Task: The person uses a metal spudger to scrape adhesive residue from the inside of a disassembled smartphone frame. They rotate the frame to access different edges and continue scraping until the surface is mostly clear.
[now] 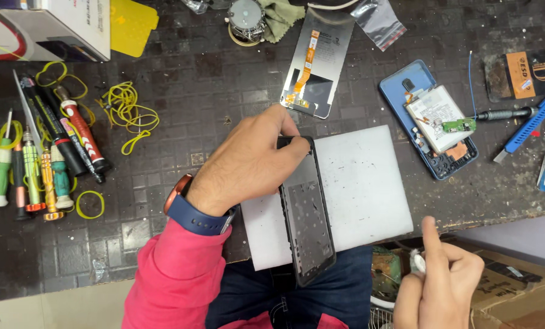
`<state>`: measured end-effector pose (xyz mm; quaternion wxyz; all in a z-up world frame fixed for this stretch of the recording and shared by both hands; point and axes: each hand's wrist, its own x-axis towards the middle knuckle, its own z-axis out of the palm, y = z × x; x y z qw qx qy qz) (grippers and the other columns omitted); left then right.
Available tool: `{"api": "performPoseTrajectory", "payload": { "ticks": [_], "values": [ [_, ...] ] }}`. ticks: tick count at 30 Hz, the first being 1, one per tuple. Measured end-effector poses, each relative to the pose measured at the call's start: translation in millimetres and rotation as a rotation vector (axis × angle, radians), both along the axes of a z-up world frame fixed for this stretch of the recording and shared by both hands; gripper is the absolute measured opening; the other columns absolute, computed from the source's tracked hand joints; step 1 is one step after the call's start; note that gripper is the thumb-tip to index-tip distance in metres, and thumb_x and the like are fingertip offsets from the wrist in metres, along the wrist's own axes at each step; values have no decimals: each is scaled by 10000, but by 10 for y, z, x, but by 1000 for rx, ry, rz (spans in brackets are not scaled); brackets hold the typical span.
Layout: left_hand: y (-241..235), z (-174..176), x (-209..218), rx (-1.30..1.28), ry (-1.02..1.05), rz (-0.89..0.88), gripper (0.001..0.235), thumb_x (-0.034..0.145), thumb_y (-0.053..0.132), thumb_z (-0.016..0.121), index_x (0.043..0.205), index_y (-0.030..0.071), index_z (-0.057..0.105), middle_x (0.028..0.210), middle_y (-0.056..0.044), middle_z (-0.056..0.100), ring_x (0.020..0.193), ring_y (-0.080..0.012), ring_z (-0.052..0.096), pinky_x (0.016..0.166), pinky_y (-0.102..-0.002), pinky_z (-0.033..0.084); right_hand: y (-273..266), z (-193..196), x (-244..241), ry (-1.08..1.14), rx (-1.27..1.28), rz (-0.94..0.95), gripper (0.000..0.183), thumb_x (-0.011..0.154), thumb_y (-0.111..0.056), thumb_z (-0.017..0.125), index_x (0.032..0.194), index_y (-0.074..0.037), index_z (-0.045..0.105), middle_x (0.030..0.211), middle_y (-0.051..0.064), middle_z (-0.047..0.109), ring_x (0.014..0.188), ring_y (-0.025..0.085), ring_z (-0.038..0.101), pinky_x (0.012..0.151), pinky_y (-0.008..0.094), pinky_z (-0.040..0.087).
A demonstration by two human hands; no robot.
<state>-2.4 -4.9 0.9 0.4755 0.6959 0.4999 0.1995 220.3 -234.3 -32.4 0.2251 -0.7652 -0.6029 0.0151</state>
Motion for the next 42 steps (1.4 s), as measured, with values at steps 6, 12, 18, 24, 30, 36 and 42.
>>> {"api": "performPoseTrajectory", "payload": {
  "ticks": [6, 12, 18, 24, 30, 36, 42],
  "values": [
    [-46, 5, 46, 2, -20, -47, 233, 865, 237, 607, 1021, 67, 643, 676, -130, 713, 648, -282, 735, 658, -418, 544, -55, 15, -58, 190, -106, -23, 567, 862, 115, 660, 1398, -71, 642, 1020, 174, 616, 757, 180, 627, 702, 298, 525],
    [-68, -52, 30, 113, 68, -66, 226, 852, 259, 646, 1000, 89, 659, 769, -113, 741, 762, -334, 725, 694, -473, 527, -31, 33, -266, 84, 40, 113, 418, 766, 70, 760, 1129, -138, 770, 1016, 66, 688, 868, 185, 662, 811, 307, 549],
    [-65, -41, 37, 106, 114, -65, 237, 841, 282, 653, 1011, 117, 656, 751, -114, 737, 745, -330, 730, 695, -474, 537, -54, -65, -439, 50, 16, 144, 464, 700, 87, 738, 1083, -171, 783, 1041, 98, 679, 838, 207, 640, 801, 344, 538],
    [-76, -47, 33, 63, 99, -70, 257, 841, 283, 644, 1036, 116, 638, 710, -104, 730, 701, -328, 731, 688, -477, 540, 99, -44, -533, -41, 51, 212, 444, 719, 96, 717, 1102, -121, 774, 969, 84, 670, 839, 276, 598, 799, 379, 512],
    [-79, -66, 55, 91, 130, -71, 246, 845, 273, 651, 1023, 104, 632, 688, -115, 708, 708, -340, 714, 671, -498, 518, 280, 39, -664, -105, -7, 166, 485, 751, 89, 700, 1184, -125, 743, 1028, 112, 674, 938, 326, 594, 860, 413, 504],
    [-58, -58, 65, 129, 96, -76, 237, 835, 262, 658, 1011, 105, 637, 696, -98, 706, 695, -328, 711, 656, -490, 522, 43, -12, -620, -203, -52, 202, 474, 717, 73, 713, 1160, -89, 757, 939, 89, 685, 852, 269, 615, 812, 390, 526],
    [-67, -101, 50, 140, 70, -91, 242, 851, 258, 643, 1026, 91, 621, 683, -103, 701, 679, -327, 709, 647, -484, 519, 35, -10, -681, -166, -52, 154, 407, 755, 72, 721, 1129, -84, 763, 868, 66, 667, 824, 237, 642, 813, 354, 529]
  ]
}}
